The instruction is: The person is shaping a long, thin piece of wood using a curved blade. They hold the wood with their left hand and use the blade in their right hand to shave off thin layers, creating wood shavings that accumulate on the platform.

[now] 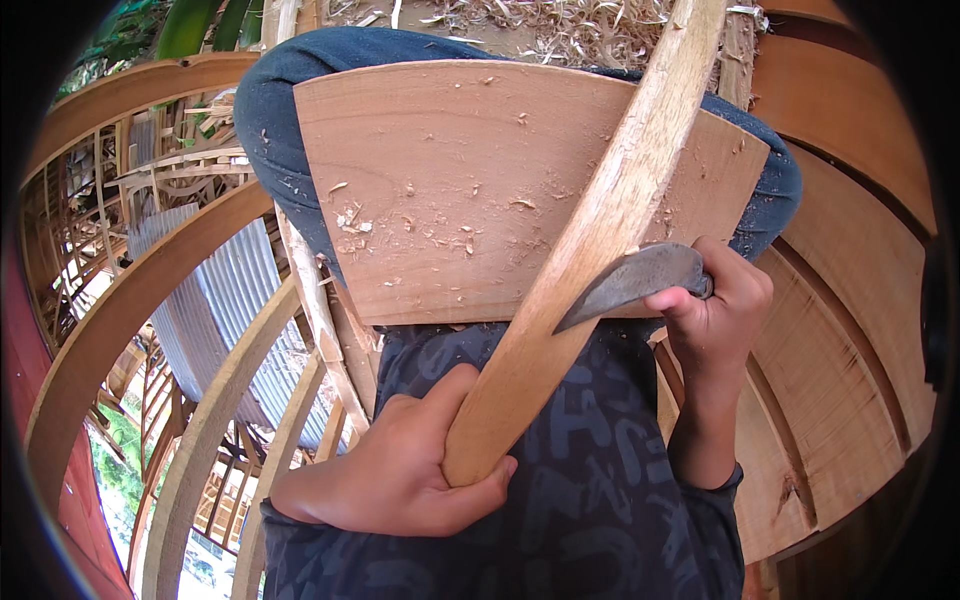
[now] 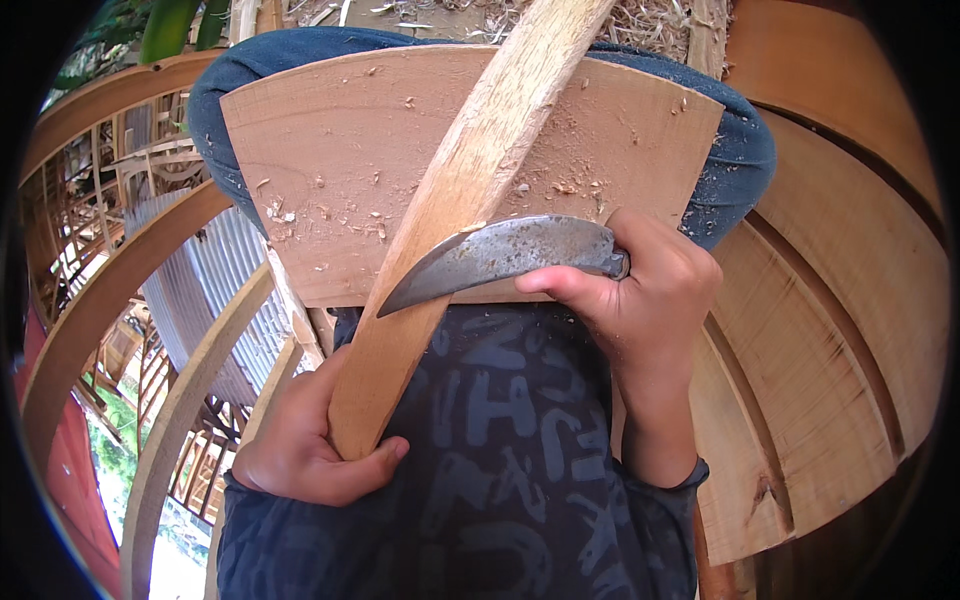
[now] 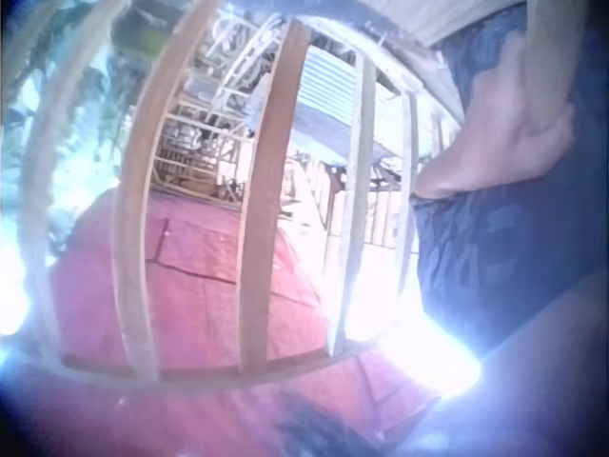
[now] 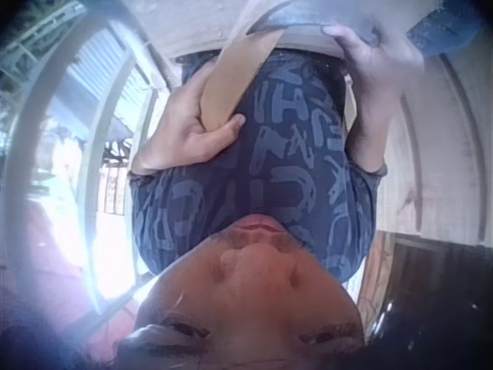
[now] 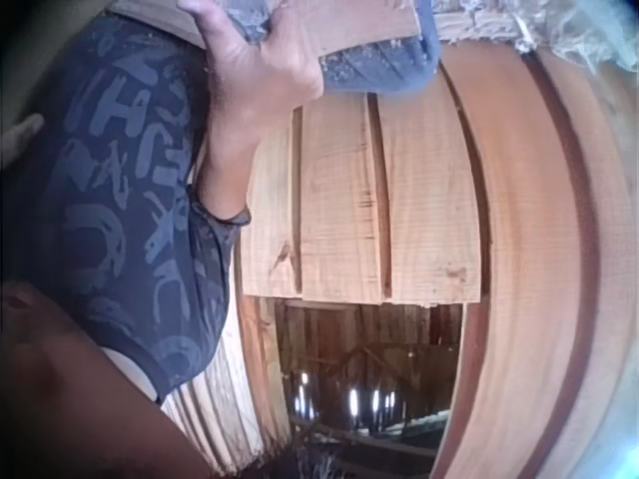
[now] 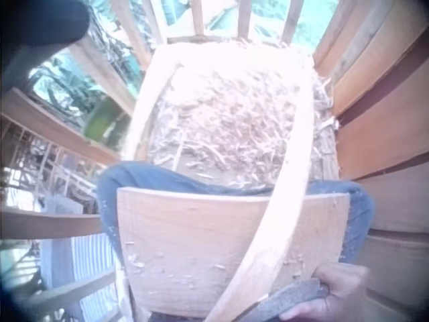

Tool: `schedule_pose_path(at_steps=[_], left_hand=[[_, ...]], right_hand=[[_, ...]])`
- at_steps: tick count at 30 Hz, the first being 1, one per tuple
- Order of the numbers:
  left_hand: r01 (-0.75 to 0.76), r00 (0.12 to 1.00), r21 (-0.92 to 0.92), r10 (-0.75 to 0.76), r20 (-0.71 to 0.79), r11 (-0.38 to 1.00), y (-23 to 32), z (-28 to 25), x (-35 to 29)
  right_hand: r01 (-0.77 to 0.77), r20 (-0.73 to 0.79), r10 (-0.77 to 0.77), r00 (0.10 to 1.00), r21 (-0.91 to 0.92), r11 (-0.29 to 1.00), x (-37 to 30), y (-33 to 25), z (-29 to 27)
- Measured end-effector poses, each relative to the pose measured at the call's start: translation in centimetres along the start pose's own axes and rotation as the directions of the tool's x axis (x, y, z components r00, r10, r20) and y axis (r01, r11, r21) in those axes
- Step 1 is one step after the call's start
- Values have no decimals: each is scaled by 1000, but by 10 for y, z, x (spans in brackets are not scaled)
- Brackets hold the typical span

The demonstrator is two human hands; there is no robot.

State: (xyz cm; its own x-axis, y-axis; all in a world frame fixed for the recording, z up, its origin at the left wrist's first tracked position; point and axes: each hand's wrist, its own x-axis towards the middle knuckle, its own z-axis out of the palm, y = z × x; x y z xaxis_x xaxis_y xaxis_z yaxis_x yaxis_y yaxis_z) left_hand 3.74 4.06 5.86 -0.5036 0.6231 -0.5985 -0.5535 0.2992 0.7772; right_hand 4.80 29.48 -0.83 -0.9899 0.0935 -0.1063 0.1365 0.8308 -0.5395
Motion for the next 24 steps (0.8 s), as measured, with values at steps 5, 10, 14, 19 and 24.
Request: schedule_pose_path(at_steps=[5, 10, 14, 19, 24], left_hand=[[-17, 1000, 58, 15, 21, 998, 0, 1, -2], [-7, 997, -4, 7, 74, 1000, -1, 1, 4], [27, 996, 26, -29, 81, 999, 4, 2, 3], [13, 999, 49, -16, 47, 999, 10, 2, 4], [-31, 998, -18, 32, 55, 999, 10, 2, 0]], right_hand=[[-453, -147, 446, 883, -17, 891, 19, 32, -20], [-377, -42, 391, 920, 182, 908, 2, 24, -36], [-84, 193, 44, 980, 205, 975, -7, -23, -9], [75, 44, -75, 996, 5, 997, 15, 4, -12], [-490, -164, 472, 866, -97, 866, 46, 66, -28]])
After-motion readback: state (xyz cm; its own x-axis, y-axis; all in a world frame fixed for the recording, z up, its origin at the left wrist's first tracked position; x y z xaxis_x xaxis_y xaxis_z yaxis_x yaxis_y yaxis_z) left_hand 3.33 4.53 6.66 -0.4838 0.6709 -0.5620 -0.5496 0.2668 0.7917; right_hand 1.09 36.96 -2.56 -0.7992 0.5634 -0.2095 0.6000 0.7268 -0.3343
